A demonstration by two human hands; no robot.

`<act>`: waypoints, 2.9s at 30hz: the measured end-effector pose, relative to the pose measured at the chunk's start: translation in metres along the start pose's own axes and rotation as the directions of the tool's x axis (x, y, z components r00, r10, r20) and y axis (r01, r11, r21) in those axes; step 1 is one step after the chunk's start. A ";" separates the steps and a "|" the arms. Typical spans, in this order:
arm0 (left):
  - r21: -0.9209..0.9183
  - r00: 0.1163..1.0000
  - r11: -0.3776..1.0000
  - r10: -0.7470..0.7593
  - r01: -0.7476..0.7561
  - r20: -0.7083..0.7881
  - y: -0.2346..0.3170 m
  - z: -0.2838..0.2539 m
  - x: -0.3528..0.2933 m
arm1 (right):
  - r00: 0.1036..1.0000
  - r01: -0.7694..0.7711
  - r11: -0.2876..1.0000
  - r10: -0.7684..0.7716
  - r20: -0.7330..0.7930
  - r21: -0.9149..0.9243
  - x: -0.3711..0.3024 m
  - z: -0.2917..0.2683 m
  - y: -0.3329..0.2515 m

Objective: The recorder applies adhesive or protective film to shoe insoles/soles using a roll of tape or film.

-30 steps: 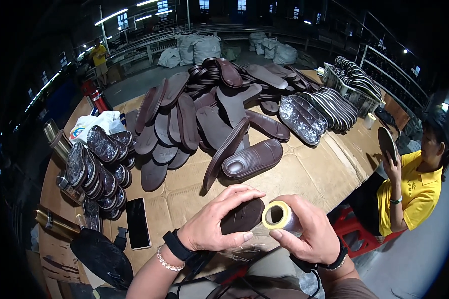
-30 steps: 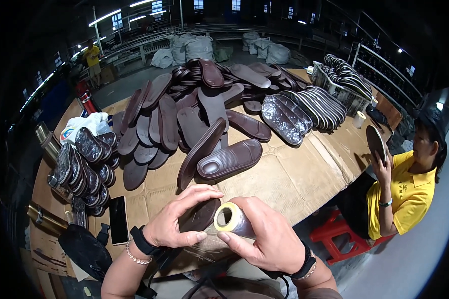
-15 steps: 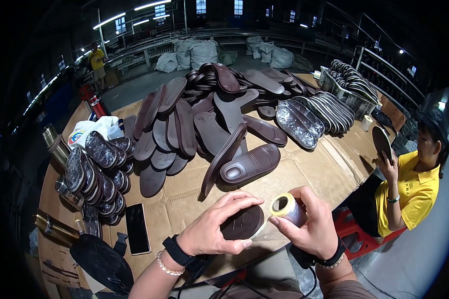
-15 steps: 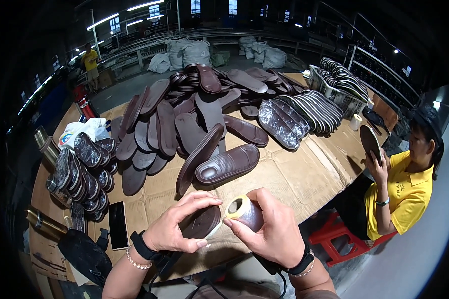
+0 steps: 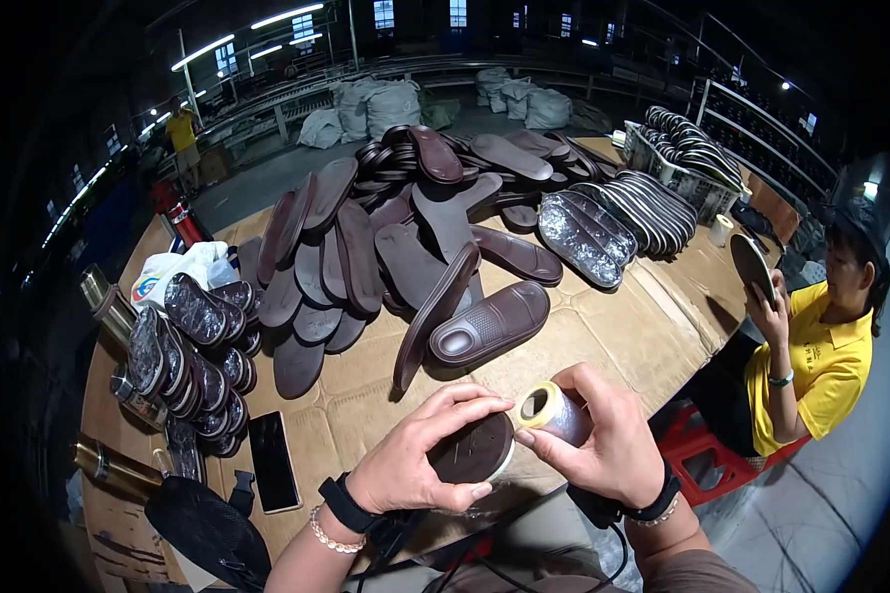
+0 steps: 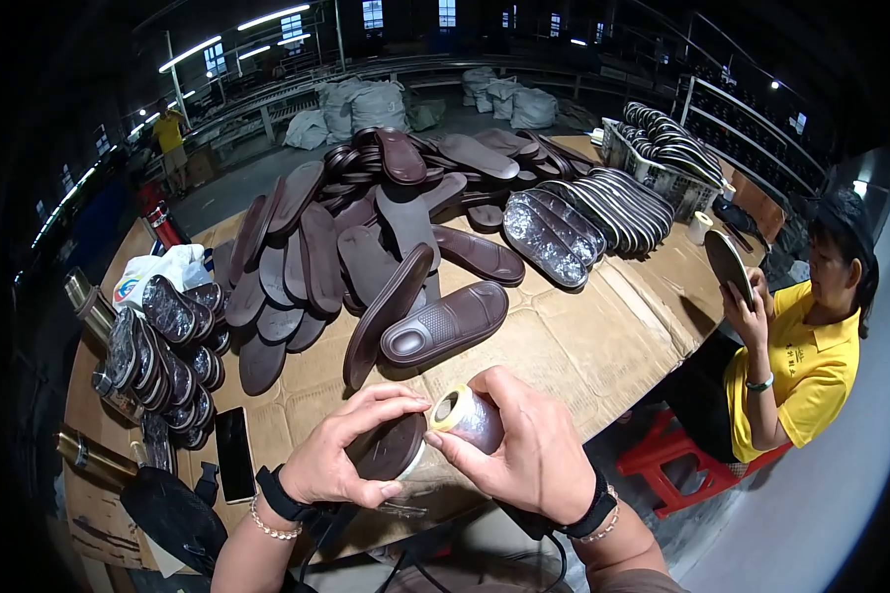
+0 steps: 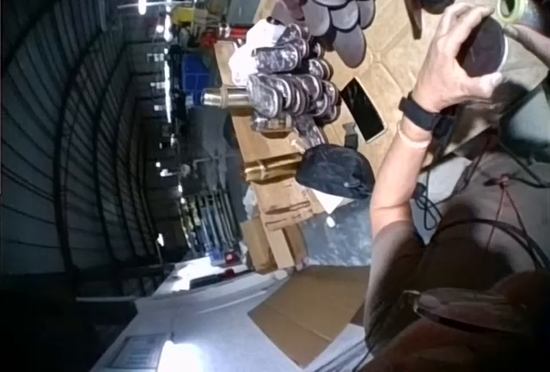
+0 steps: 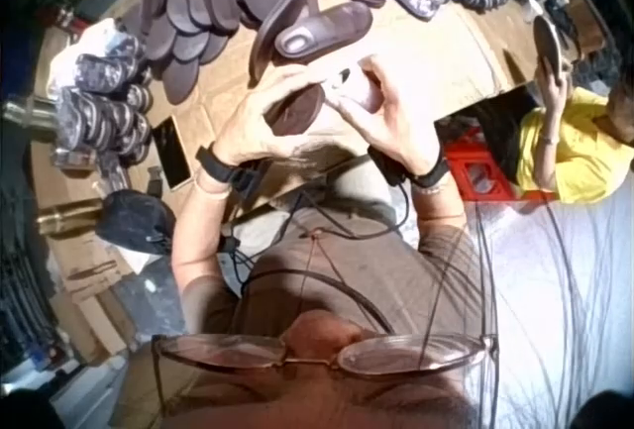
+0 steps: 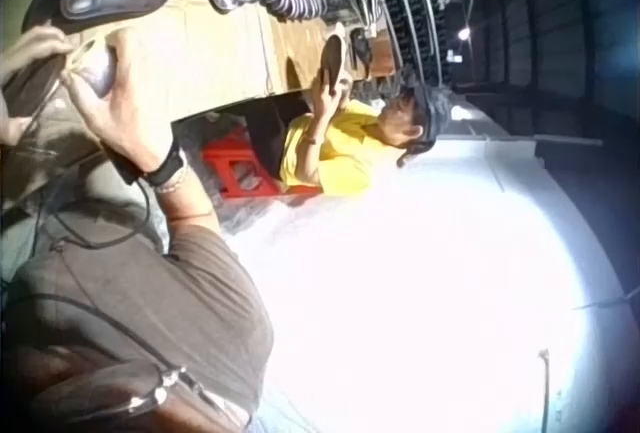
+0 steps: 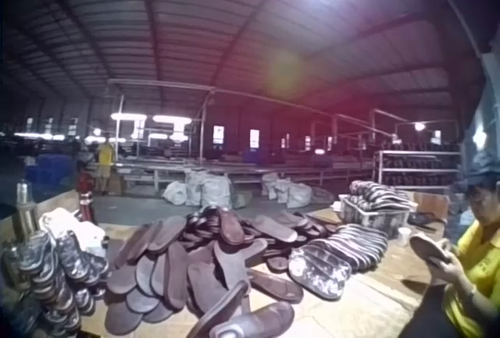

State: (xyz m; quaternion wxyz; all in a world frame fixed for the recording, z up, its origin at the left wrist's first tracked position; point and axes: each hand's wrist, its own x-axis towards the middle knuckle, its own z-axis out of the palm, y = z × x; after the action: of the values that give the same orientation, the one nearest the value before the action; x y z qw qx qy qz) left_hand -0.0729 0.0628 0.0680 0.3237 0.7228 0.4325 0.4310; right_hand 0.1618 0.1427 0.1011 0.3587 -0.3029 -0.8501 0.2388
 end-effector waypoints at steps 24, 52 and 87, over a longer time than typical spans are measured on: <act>0.006 0.995 0.999 -0.033 0.034 -0.091 0.018 0.011 -0.027 | 0.942 -0.112 0.963 0.024 0.335 0.245 0.000 -0.004 -0.020; 0.012 0.997 1.000 0.016 -0.015 -0.079 0.016 0.015 -0.032 | 0.995 0.101 0.995 -0.101 0.023 0.002 -0.008 0.000 -0.010; 0.220 0.930 0.947 0.284 -0.234 -0.233 0.013 0.043 -0.061 | 0.980 0.041 0.990 -0.066 0.186 0.136 -0.028 0.004 -0.027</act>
State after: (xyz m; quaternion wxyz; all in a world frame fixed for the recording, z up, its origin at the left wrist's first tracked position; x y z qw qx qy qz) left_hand -0.0449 -0.0022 0.0397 0.1338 0.7379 0.4105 0.5187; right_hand 0.1649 0.1041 0.1024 0.3011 -0.2313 -0.8708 0.3123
